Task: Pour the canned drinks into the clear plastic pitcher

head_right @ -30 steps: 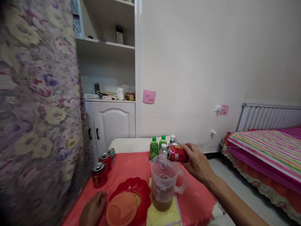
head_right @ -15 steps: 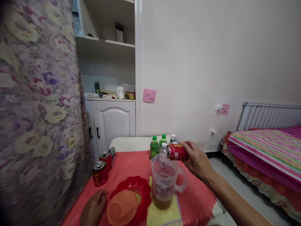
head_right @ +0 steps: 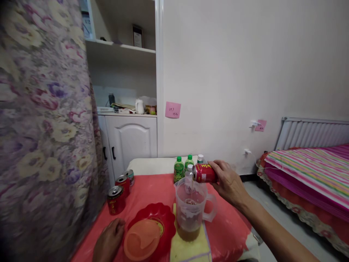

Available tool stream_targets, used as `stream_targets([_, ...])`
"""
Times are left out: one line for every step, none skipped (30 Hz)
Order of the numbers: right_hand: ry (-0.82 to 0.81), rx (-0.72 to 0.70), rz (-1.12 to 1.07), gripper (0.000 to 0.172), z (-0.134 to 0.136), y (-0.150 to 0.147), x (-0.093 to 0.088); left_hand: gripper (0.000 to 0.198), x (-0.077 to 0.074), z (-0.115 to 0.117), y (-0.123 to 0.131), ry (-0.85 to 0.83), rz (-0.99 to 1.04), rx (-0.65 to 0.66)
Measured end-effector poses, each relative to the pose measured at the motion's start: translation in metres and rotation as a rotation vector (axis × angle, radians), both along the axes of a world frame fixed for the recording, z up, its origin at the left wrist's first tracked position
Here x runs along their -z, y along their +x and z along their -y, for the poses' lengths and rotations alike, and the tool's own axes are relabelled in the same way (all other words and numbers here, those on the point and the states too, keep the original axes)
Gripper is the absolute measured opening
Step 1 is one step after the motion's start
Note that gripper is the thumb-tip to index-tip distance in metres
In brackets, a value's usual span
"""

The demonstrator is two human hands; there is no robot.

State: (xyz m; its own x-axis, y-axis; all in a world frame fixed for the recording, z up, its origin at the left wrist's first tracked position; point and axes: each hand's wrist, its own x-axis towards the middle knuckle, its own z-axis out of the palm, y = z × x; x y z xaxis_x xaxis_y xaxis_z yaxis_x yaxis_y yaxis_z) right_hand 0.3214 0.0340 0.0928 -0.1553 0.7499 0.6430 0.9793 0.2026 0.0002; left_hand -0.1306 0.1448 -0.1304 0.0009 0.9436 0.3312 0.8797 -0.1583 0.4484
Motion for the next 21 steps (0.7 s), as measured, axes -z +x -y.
stream_targets([0.005, -0.005, 0.003, 0.059, 0.000, 0.000, -0.001, 0.032, 0.000, 0.000, 0.000, 0.000, -0.003, -0.001])
stream_targets([0.010, -0.011, 0.006, 0.059, 0.000, 0.000, -0.003, 0.032, 0.000, 0.000, 0.000, -0.001, -0.006, -0.003])
stream_targets([0.015, -0.015, 0.009, 0.060, 0.000, 0.000, -0.004, 0.031, 0.000, 0.000, 0.000, -0.004, -0.008, -0.007])
stream_targets([0.020, -0.017, 0.010, 0.060, 0.000, 0.000, -0.005, 0.031, 0.000, 0.000, 0.000, -0.007, -0.009, -0.011])
stream_targets([0.023, -0.017, 0.010, 0.061, 0.000, -0.001, -0.006, 0.030, 0.000, -0.001, 0.000, -0.011, -0.010, -0.013])
stream_targets([0.027, -0.016, 0.009, 0.060, 0.000, -0.001, -0.008, 0.029, 0.000, -0.001, 0.000, -0.013, -0.010, -0.014])
stream_targets([0.029, -0.016, 0.007, 0.060, 0.000, -0.001, -0.009, 0.029, 0.000, -0.001, 0.000, -0.014, -0.009, -0.012])
stream_targets([0.028, -0.018, 0.004, 0.060, 0.000, -0.001, -0.010, 0.028, 0.000, -0.001, 0.000, -0.013, -0.008, -0.009])
stream_targets([0.027, -0.019, 0.002, 0.060, 0.000, -0.002, -0.011, 0.028, 0.001, -0.001, 0.000, -0.012, -0.008, -0.008])
stream_targets([0.026, -0.019, 0.001, 0.060, -0.001, -0.002, -0.012, 0.028, 0.001, -0.001, 0.000, -0.010, -0.009, -0.008])
stream_targets([0.026, -0.017, 0.001, 0.060, -0.001, -0.003, -0.013, 0.028, 0.001, -0.001, 0.000, -0.009, -0.010, -0.010])
stream_targets([0.027, -0.014, 0.003, 0.059, -0.001, -0.003, -0.014, 0.029, 0.001, -0.001, 0.000, -0.007, -0.012, -0.013])
stream_targets([0.029, -0.011, 0.006, 0.058, -0.001, -0.003, -0.014, 0.029, 0.001, -0.001, 0.000, -0.006, -0.013, -0.016])
stream_targets([0.031, -0.008, 0.011, 0.057, -0.001, -0.003, -0.015, 0.029, 0.001, -0.001, 0.000, -0.004, -0.015, -0.019])
stream_targets([0.034, -0.009, 0.014, 0.056, 0.000, -0.003, -0.016, 0.029, 0.001, -0.001, 0.000, -0.002, -0.017, -0.020])
stream_targets([0.036, -0.012, 0.017, 0.055, 0.000, -0.003, -0.016, 0.029, 0.001, -0.001, 0.000, 0.001, -0.018, -0.020])
stream_targets([0.039, -0.014, 0.019, 0.055, 0.000, -0.003, -0.017, 0.029, 0.001, -0.001, 0.000, 0.005, -0.019, -0.021])
stream_targets([0.043, -0.016, 0.020, 0.055, 0.000, -0.003, -0.017, 0.029, 0.001, -0.001, 0.000, 0.009, -0.021, -0.022])
stream_targets([0.045, -0.016, 0.021, 0.054, 0.000, -0.003, -0.018, 0.029, 0.001, 0.000, 0.000, 0.013, -0.022, -0.021])
stream_targets([0.045, -0.015, 0.023, 0.054, 0.000, -0.003, -0.018, 0.028, 0.000, 0.000, 0.000, 0.016, -0.023, -0.020])
stream_targets([0.043, -0.012, 0.024, 0.054, 0.000, -0.003, -0.018, 0.028, 0.000, 0.000, 0.000, 0.017, -0.023, -0.018])
